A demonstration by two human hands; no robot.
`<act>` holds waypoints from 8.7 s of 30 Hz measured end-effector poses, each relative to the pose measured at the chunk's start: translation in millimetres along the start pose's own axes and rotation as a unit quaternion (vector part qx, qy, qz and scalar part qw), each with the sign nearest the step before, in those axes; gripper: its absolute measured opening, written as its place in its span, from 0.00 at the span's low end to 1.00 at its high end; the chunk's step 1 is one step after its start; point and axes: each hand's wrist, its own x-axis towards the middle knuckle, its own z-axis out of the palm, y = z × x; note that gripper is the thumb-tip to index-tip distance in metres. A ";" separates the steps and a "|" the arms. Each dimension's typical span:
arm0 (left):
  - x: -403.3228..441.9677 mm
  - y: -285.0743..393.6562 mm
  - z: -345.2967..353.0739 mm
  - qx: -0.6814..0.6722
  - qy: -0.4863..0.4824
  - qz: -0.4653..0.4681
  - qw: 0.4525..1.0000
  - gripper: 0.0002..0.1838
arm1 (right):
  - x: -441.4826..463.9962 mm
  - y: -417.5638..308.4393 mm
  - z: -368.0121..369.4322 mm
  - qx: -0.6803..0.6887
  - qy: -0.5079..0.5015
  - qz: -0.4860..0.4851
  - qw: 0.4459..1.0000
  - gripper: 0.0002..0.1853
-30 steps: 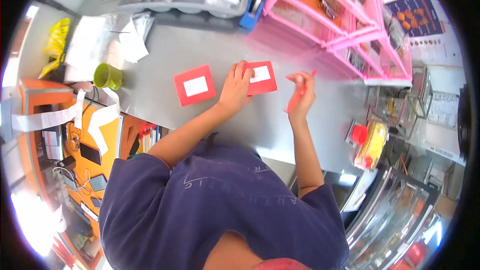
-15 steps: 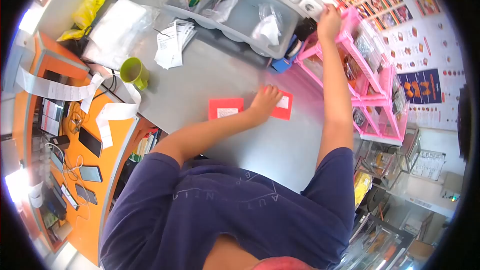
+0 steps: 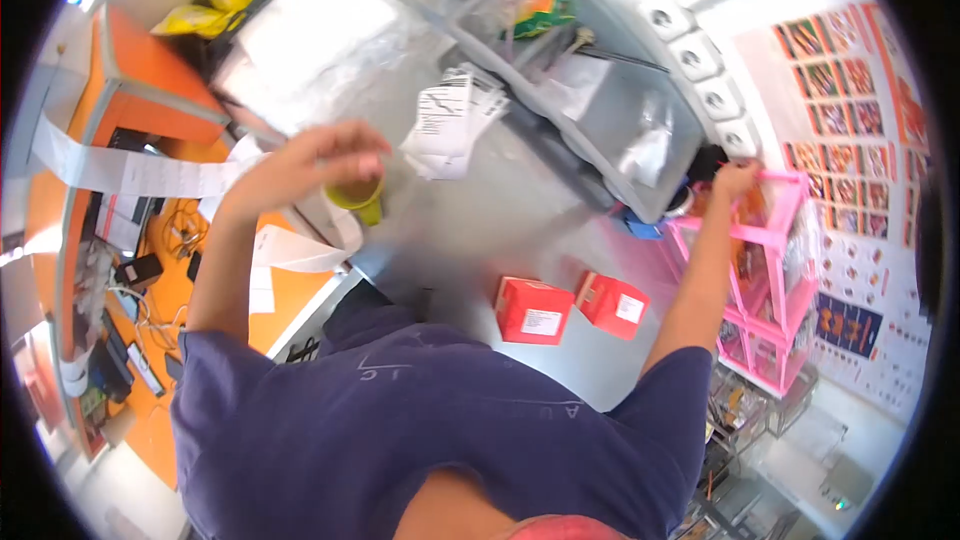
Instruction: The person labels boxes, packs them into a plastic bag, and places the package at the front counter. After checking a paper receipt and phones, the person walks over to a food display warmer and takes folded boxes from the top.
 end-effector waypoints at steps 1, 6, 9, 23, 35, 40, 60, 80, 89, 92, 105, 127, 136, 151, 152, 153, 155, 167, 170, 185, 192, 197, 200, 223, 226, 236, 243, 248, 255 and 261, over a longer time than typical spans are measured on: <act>6.5 -9.4 -21.5 0.082 0.065 -0.008 0.994 0.16 | 2.4 15.9 11.6 -0.031 -0.019 0.018 0.999 0.13; 93.4 -108.4 -116.0 0.281 0.241 -0.059 0.927 0.10 | 5.6 13.9 5.4 -0.052 -0.079 0.053 0.994 0.20; 131.9 -157.8 -123.3 0.475 0.428 -0.005 0.769 0.08 | 6.5 35.8 11.0 0.010 -0.061 0.123 0.991 0.25; 166.4 -235.0 -227.8 0.462 0.241 -0.029 0.853 0.09 | -152.9 -215.3 -212.8 0.395 -0.259 0.139 0.870 0.16; 138.2 -174.6 -185.4 0.502 0.425 0.047 0.751 0.08 | -217.0 -257.2 -243.3 0.386 -0.363 0.229 0.816 0.14; 146.9 -184.0 -206.2 0.299 0.566 0.146 0.754 0.11 | -228.7 -339.8 -161.6 0.375 -0.474 0.063 0.794 0.15; -7.4 174.1 -111.4 -0.230 0.068 0.409 0.880 0.17 | -203.3 -455.3 -150.8 0.760 -0.494 0.135 0.399 0.44; -100.4 -50.1 200.8 -0.361 0.308 0.123 0.871 0.22 | -296.0 -185.0 -407.4 0.710 -0.539 0.300 0.339 0.26; -199.2 -105.3 264.1 -0.528 0.280 0.029 0.801 0.25 | -362.4 -168.7 -427.8 0.635 -0.711 0.204 0.221 0.26; -203.4 -182.5 247.6 -0.295 0.374 0.076 0.876 0.22 | -364.3 -151.4 -415.3 0.646 -0.694 0.162 0.271 0.21; -125.3 -25.9 428.4 0.108 0.065 0.061 0.990 0.18 | -390.8 -121.7 -450.3 0.639 -0.440 0.378 0.505 0.08; -114.4 -65.7 408.2 -0.075 0.076 0.078 0.991 0.10 | -366.0 -82.5 -454.8 0.525 -0.625 0.308 0.490 0.20; -125.0 -73.6 421.0 -0.011 0.122 0.077 0.989 0.07 | -399.6 -91.4 -435.3 0.417 -0.402 -0.019 0.815 0.15; -113.4 -120.8 437.0 -0.485 -0.104 -0.156 0.854 0.16 | -447.0 -80.4 -461.2 0.522 -0.529 0.417 0.524 0.08; -109.1 -131.1 437.0 -0.559 -0.118 -0.178 0.801 0.17 | -446.3 -78.5 -459.5 0.551 -0.480 0.429 0.530 0.06; -113.9 -114.6 432.0 -0.608 -0.084 -0.224 0.757 0.17 | -445.6 -77.6 -458.8 0.578 -0.431 0.441 0.534 0.05; -109.2 -126.5 425.2 -0.698 -0.073 -0.200 0.684 0.16 | -435.6 -72.9 -459.9 0.611 -0.361 0.488 0.508 0.02; -132.0 -82.9 408.5 -0.170 0.062 0.026 0.983 0.14 | -419.3 -81.4 -460.6 0.650 -0.461 0.454 0.399 0.19; -135.5 -97.8 412.6 0.063 0.014 0.063 0.996 0.12 | -424.7 -85.3 -467.2 0.530 -0.542 0.335 0.559 0.24; -143.7 -112.0 399.2 -0.351 -0.034 -0.123 0.928 0.21 | -444.6 -78.4 -453.5 0.612 -0.385 0.504 0.472 0.11; -145.7 -136.7 351.9 -0.259 -0.007 -0.082 0.962 0.18 | -442.3 -78.6 -463.7 0.680 -0.393 0.541 0.301 0.07; -152.7 -91.4 338.1 -0.229 0.020 -0.037 0.973 0.14 | -404.0 -86.6 -486.4 0.658 -0.467 0.404 0.431 0.06; -147.6 -98.8 328.6 -0.183 0.175 0.055 0.966 0.13 | -392.2 -94.1 -494.3 0.562 -0.467 0.287 0.619 0.08; -87.3 -95.2 400.1 0.253 0.185 0.079 0.946 0.21 | -346.3 -37.6 -445.0 0.101 -0.477 -0.018 0.873 0.19; -81.0 -115.5 389.3 0.246 0.172 0.070 0.951 0.17 | -340.7 -1.8 -444.4 -0.027 -0.494 -0.144 0.857 0.24; -61.8 -184.4 400.8 -0.183 0.064 -0.044 0.980 0.15 | -459.6 -53.7 -391.5 0.059 -0.585 -0.024 0.808 0.36; -120.9 -64.2 398.9 0.268 0.236 0.222 0.907 0.28 | -409.7 -4.6 -412.3 -0.126 -0.681 -0.124 0.710 0.68; -82.8 -81.7 519.6 0.156 -0.227 0.314 0.909 0.08 | -417.4 12.0 -392.1 -0.171 -0.662 -0.213 0.698 0.57; -1.0 -149.6 517.3 0.618 -0.144 0.037 0.772 0.13 | -378.8 32.7 -425.4 -0.087 -0.667 -0.017 0.740 0.51; -18.8 -128.0 541.0 0.712 -0.276 -0.006 0.645 0.31 | -397.1 88.1 -402.5 -0.311 -0.460 -0.326 0.765 0.50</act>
